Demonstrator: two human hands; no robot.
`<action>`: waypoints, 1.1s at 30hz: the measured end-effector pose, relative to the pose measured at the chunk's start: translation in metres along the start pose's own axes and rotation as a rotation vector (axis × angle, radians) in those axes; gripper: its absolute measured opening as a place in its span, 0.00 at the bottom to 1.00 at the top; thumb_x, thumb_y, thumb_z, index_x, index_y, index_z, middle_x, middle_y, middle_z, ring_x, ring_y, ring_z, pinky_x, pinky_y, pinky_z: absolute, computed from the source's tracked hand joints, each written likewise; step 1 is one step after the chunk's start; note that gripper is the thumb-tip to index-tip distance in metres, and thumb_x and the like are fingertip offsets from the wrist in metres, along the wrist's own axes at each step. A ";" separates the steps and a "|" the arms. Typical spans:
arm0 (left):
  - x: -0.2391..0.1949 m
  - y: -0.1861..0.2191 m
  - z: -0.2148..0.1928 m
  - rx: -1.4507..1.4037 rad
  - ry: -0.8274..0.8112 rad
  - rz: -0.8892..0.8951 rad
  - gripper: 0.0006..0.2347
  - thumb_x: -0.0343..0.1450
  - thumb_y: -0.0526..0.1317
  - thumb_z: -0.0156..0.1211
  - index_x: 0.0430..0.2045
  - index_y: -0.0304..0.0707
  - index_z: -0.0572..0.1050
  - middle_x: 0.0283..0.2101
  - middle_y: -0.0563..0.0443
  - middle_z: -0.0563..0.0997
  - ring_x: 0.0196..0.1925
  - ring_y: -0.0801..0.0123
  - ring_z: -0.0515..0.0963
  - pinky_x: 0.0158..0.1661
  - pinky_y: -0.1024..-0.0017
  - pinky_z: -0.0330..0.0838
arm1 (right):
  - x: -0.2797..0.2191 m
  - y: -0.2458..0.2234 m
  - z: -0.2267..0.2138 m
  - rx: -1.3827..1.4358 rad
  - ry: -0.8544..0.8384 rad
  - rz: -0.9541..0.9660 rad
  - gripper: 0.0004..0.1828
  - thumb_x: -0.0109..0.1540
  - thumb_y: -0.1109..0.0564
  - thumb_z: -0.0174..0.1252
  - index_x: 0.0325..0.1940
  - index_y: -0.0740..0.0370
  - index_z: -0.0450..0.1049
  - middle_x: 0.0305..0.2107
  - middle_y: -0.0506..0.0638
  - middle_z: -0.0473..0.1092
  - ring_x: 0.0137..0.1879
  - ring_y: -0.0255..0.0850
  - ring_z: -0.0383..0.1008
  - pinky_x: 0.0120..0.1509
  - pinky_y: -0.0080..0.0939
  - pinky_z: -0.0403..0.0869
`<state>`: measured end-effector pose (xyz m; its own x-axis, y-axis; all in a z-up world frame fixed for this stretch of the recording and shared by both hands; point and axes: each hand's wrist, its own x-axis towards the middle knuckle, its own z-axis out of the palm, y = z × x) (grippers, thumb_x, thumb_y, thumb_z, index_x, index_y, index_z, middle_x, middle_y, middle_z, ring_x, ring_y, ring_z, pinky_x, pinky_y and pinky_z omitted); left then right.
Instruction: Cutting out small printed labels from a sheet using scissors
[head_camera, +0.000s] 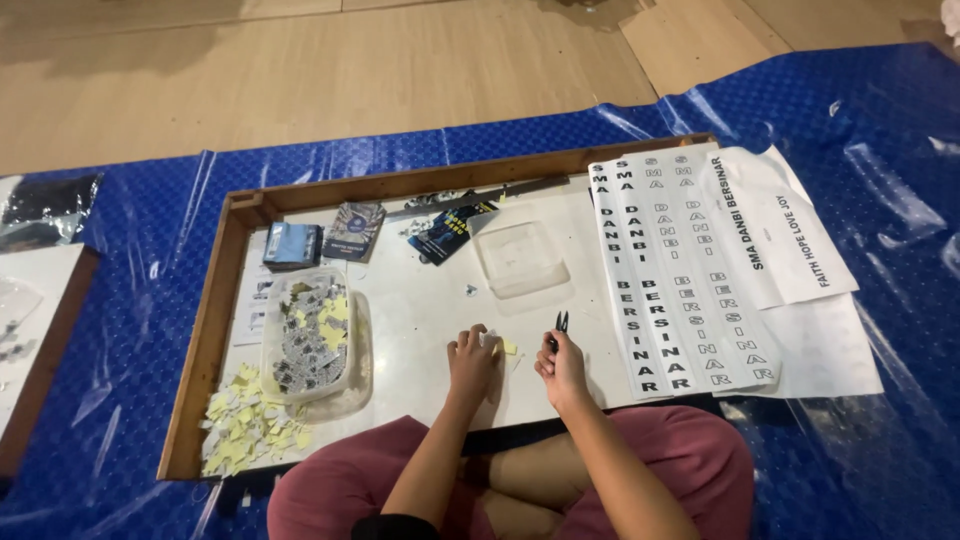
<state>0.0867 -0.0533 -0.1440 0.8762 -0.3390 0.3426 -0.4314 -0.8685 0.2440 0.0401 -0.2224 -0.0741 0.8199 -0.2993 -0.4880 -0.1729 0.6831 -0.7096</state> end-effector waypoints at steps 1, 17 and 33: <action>-0.001 -0.002 -0.003 -0.001 -0.005 -0.003 0.10 0.65 0.45 0.68 0.38 0.53 0.81 0.49 0.51 0.71 0.50 0.56 0.74 0.47 0.56 0.71 | 0.006 0.007 -0.001 -0.002 0.002 0.005 0.11 0.69 0.50 0.49 0.34 0.56 0.68 0.14 0.37 0.46 0.13 0.30 0.48 0.20 0.30 0.53; 0.000 -0.035 0.002 -0.067 -0.165 -0.057 0.19 0.65 0.51 0.66 0.48 0.50 0.75 0.54 0.56 0.71 0.56 0.60 0.71 0.52 0.53 0.71 | 0.009 0.058 -0.007 -1.284 0.034 -0.257 0.06 0.56 0.50 0.63 0.36 0.48 0.77 0.27 0.49 0.77 0.40 0.48 0.81 0.44 0.45 0.76; 0.001 -0.027 -0.057 -1.364 -0.026 -0.595 0.07 0.68 0.34 0.65 0.36 0.41 0.75 0.40 0.47 0.81 0.41 0.64 0.79 0.48 0.65 0.71 | 0.018 0.052 0.001 -0.700 -0.036 -0.238 0.19 0.59 0.45 0.71 0.45 0.59 0.80 0.13 0.44 0.63 0.18 0.32 0.64 0.25 0.30 0.67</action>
<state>0.0870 -0.0093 -0.0982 0.9889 -0.0837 -0.1225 0.1319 0.1166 0.9844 0.0467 -0.1920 -0.1191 0.8941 -0.3559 -0.2718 -0.2857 0.0140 -0.9582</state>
